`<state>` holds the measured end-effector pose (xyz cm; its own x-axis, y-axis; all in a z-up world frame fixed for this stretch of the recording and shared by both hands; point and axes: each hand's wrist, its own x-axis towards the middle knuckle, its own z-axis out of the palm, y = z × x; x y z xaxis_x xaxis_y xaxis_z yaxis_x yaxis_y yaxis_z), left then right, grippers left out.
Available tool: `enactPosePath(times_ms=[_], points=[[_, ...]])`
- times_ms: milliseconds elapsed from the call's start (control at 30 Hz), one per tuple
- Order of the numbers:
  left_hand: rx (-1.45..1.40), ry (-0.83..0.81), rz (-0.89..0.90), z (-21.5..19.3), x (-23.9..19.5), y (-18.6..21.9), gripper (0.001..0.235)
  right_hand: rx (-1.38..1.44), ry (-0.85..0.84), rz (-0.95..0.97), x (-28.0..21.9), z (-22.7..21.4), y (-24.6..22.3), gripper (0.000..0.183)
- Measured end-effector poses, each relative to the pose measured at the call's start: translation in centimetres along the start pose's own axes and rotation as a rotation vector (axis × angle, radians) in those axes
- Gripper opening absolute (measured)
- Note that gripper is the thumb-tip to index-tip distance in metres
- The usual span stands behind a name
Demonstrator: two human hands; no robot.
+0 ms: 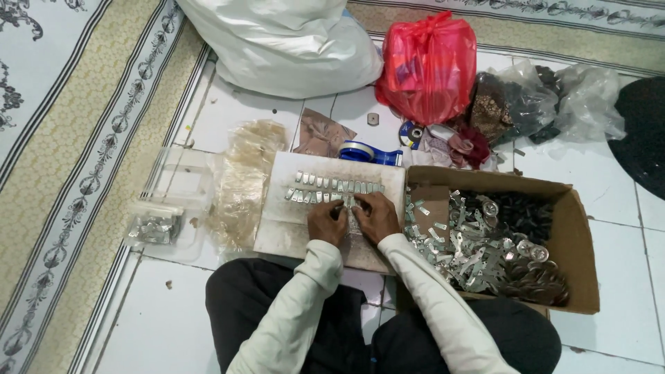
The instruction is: Arranging small metal hardware components from a box onto a template board while sitting on the floor.
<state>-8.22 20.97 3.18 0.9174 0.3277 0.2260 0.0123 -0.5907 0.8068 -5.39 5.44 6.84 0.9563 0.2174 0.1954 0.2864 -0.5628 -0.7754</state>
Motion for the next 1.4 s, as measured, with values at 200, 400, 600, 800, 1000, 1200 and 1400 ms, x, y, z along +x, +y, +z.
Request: enactPosePath(times_ms=[200, 400, 600, 800, 1000, 1200, 1400], points=[[0.055, 0.003, 0.048, 1.2, 0.1, -1.8, 0.014, -0.013, 0.001, -0.028, 0.2, 0.3, 0.5, 0.029], [0.065, 0.047, 0.157, 1.2, -0.5, -1.3, 0.016, 0.095, 0.095, 0.056, 0.4, -2.1, -0.6, 0.031], [-0.01, -0.125, 0.409, 6.9, -1.8, 6.9, 0.012, 0.015, 0.258, 0.265, 1.0, -13.6, 4.0, 0.025], [0.409, -0.314, 0.448, 12.6, -3.3, 15.9, 0.007, -0.364, -0.03, 0.419, -0.9, -14.0, 8.3, 0.036], [0.896, -0.345, 0.43, 22.4, -5.1, 9.2, 0.016, -0.675, -0.259, 0.294, -2.4, -9.2, 17.1, 0.041], [0.985, -0.587, 0.399, 25.1, -4.9, 6.5, 0.021, -0.709, -0.223, 0.388, -1.2, -10.1, 15.5, 0.024], [0.852, -0.331, 0.466, 29.7, -6.2, 0.8, 0.015, -0.61, -0.173, 0.398, -1.6, -9.3, 15.2, 0.034]])
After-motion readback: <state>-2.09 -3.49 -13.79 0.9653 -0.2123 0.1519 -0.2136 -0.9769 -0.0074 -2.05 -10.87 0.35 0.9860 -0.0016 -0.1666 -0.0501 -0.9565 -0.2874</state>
